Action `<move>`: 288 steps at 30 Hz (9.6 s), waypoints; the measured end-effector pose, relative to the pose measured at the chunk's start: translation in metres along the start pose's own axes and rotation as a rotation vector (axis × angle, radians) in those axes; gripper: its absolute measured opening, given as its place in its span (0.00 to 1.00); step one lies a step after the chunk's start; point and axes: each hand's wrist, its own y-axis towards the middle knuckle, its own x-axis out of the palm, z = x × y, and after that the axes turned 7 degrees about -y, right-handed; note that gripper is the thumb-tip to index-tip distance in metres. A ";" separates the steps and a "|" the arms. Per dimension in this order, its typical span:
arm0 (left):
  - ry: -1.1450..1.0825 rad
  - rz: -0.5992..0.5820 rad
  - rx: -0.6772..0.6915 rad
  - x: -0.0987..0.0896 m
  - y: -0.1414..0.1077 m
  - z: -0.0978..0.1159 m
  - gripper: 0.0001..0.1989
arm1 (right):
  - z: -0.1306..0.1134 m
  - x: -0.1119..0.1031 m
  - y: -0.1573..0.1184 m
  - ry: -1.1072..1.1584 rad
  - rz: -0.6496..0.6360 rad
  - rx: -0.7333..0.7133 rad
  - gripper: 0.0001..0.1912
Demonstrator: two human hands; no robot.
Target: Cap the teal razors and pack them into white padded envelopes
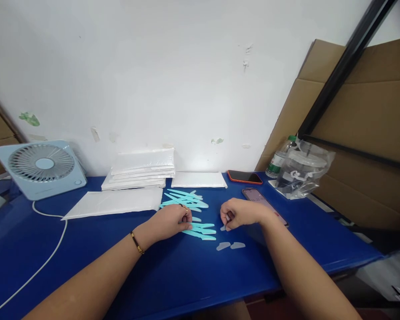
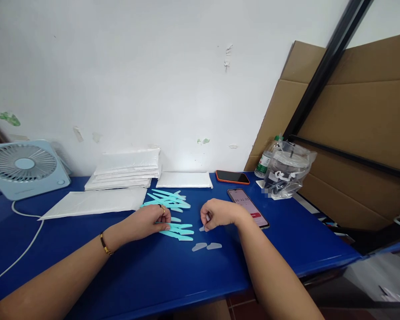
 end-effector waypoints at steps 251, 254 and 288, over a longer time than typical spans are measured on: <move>0.178 -0.060 -0.105 -0.013 -0.054 -0.003 0.64 | -0.024 0.014 -0.026 -0.597 0.404 0.266 0.06; 0.102 0.060 -0.126 -0.005 -0.065 -0.001 0.57 | -0.031 0.017 -0.021 -0.669 0.376 0.253 0.06; -0.688 0.721 0.123 -0.014 -0.013 0.061 0.17 | -0.164 -0.101 -0.020 -0.244 0.449 -0.504 0.18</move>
